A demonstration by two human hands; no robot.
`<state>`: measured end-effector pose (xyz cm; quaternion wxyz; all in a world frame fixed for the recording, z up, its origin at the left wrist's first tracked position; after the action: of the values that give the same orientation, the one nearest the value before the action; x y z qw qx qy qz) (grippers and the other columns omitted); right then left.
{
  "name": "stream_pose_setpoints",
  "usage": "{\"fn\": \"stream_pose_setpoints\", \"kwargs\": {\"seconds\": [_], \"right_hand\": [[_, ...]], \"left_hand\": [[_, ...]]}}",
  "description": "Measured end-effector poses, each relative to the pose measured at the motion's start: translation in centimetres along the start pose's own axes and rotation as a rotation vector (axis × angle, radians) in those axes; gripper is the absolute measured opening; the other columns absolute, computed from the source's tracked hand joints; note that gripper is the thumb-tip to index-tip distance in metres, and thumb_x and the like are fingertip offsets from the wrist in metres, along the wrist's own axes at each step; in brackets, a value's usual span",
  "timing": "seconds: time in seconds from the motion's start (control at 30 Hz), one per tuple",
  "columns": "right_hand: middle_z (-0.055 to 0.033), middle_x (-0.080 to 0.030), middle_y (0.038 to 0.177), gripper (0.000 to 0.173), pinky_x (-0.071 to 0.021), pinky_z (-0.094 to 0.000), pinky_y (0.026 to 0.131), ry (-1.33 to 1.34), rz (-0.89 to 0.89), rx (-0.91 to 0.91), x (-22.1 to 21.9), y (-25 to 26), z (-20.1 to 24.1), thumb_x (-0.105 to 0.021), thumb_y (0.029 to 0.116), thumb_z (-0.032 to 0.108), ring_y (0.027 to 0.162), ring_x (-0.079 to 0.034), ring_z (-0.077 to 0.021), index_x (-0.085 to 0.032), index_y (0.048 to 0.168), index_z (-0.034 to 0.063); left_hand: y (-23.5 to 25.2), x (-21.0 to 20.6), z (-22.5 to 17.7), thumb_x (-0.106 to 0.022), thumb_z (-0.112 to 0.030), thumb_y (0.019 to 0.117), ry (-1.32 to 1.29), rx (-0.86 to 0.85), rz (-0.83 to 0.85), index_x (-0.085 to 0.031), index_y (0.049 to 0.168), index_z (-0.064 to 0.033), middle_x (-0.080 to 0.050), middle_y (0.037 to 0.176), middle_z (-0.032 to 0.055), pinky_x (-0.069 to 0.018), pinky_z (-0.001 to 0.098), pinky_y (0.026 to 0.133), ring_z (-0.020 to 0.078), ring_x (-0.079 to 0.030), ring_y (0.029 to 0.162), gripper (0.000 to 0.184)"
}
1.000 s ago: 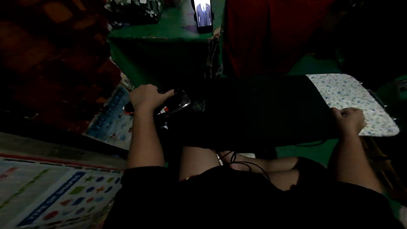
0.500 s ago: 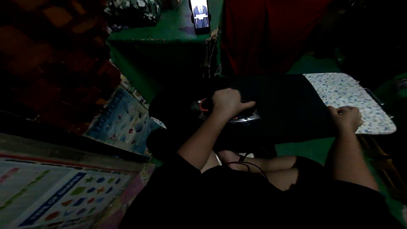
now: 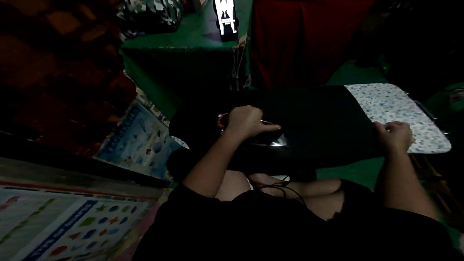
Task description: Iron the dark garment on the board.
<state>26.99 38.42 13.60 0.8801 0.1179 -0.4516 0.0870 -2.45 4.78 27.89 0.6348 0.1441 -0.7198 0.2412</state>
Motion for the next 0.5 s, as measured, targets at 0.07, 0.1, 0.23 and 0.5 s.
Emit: {"fn": "stream_pose_setpoints", "kwargs": {"seconds": [0.07,0.1,0.23,0.5], "right_hand": [[-0.0334,-0.047,0.149,0.054,-0.0283,-0.0711,0.113,0.002,0.003,-0.001,-0.1,0.1,-0.1,-0.057,0.1048,0.042,0.139,-0.042,-0.0528,-0.068,0.119,-0.0085],[-0.0334,-0.047,0.149,0.053,-0.0286,-0.0710,0.113,0.002,0.003,0.000,-0.2,0.2,-0.2,-0.057,0.1048,0.042,0.139,-0.042,-0.0526,-0.068,0.119,-0.0083],[-0.0346,-0.048,0.148,0.051,-0.0280,-0.0721,0.112,0.015,-0.001,-0.016,0.2,-0.7,0.9,-0.057,0.1061,0.040,0.138,-0.043,-0.0540,-0.068,0.118,-0.0091],[-0.0354,-0.045,0.149,0.052,-0.0266,-0.0712,0.113,0.003,0.006,-0.025,0.3,-0.8,1.3,-0.056,0.1069,0.039,0.140,-0.040,-0.0538,-0.067,0.120,-0.0100]], "left_hand": [[-0.3,0.1,2.9,-0.060,-0.072,0.0897,-0.011,0.092,-0.034,-0.069,0.093,-0.0002,-0.069,0.094,0.0216,-0.0506,0.0618,0.080,0.0399,-0.068,0.098,0.072],[-0.5,0.2,4.4,-0.061,-0.071,0.0898,-0.022,0.139,-0.055,-0.069,0.093,0.0005,-0.069,0.094,0.0227,-0.0501,0.0633,0.080,0.0414,-0.068,0.098,0.072],[-0.8,0.5,10.7,-0.059,-0.070,0.0915,-0.049,0.330,-0.125,-0.071,0.100,0.0022,-0.069,0.105,0.0275,-0.0478,0.0686,0.086,0.0470,-0.065,0.107,0.074],[-0.9,1.1,18.4,-0.054,-0.071,0.0939,-0.097,0.618,-0.215,-0.068,0.115,0.0058,-0.064,0.120,0.0348,-0.0431,0.0740,0.093,0.0531,-0.060,0.118,0.081]]}}
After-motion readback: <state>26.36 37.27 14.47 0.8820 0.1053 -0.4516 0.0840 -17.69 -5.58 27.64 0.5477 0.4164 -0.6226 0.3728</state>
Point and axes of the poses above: each hand's wrist, its own y-axis towards the middle knuckle, its own x-axis out of the back of the hand, z = x × y, the point moved 1 cm from there along y, towards the middle knuckle
